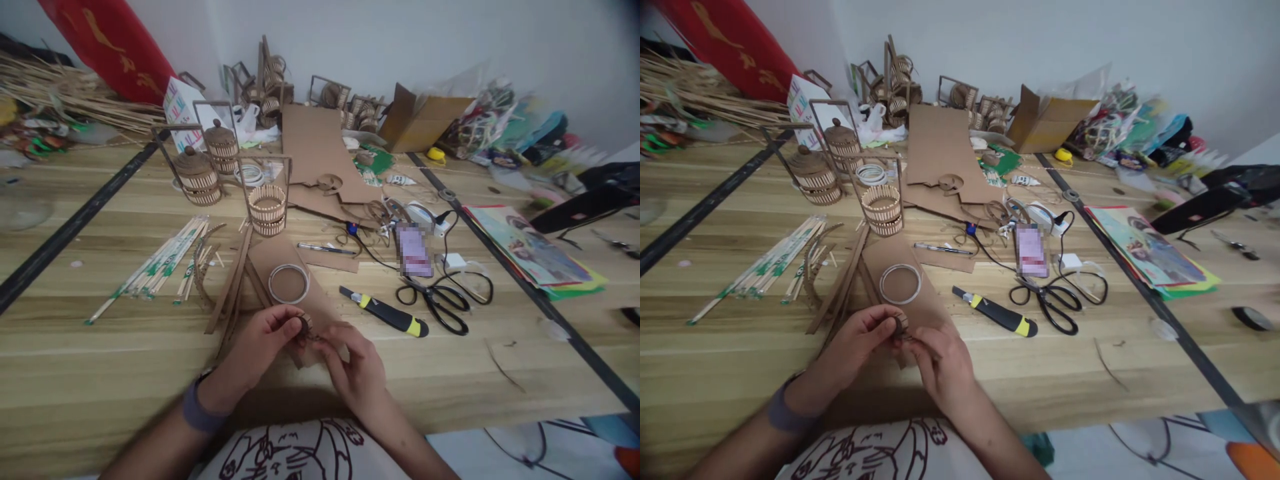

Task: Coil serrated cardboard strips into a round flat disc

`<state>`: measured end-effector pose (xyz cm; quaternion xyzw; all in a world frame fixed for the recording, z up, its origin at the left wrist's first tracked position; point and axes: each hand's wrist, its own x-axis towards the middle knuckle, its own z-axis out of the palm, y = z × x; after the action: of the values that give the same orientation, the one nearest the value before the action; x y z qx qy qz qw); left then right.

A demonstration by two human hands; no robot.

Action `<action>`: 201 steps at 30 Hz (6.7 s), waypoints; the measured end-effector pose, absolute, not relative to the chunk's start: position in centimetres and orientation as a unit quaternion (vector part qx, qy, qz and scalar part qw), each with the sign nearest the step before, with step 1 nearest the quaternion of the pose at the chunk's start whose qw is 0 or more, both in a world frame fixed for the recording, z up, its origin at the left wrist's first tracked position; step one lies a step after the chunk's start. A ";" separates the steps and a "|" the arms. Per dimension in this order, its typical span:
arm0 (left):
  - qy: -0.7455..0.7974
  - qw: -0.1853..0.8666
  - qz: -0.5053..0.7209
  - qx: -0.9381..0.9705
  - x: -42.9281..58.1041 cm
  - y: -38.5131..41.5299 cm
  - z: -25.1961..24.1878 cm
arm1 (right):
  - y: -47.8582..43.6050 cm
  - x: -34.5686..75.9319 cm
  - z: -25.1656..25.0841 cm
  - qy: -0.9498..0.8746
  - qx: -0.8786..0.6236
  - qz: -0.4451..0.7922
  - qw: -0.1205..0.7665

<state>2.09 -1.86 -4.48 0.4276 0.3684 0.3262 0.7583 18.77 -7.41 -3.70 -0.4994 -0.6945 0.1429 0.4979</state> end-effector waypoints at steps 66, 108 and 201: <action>0.426 0.551 0.238 0.677 -1.2 -1.9 0.4 | -4.0 21.7 -3.8 -0.706 -0.442 0.265 0.486; 0.563 0.427 0.346 0.618 -3.2 -2.5 -2.8 | -4.3 21.0 -1.2 -0.559 -0.415 0.354 0.625; 0.383 0.745 0.400 0.371 1.9 -1.5 -6.1 | -2.5 20.5 -3.7 -0.786 -0.379 0.118 0.474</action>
<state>1.91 -1.50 -6.13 0.3712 0.3831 0.3998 0.7454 20.48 -2.52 -3.75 -0.3792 -0.7861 0.1179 0.4736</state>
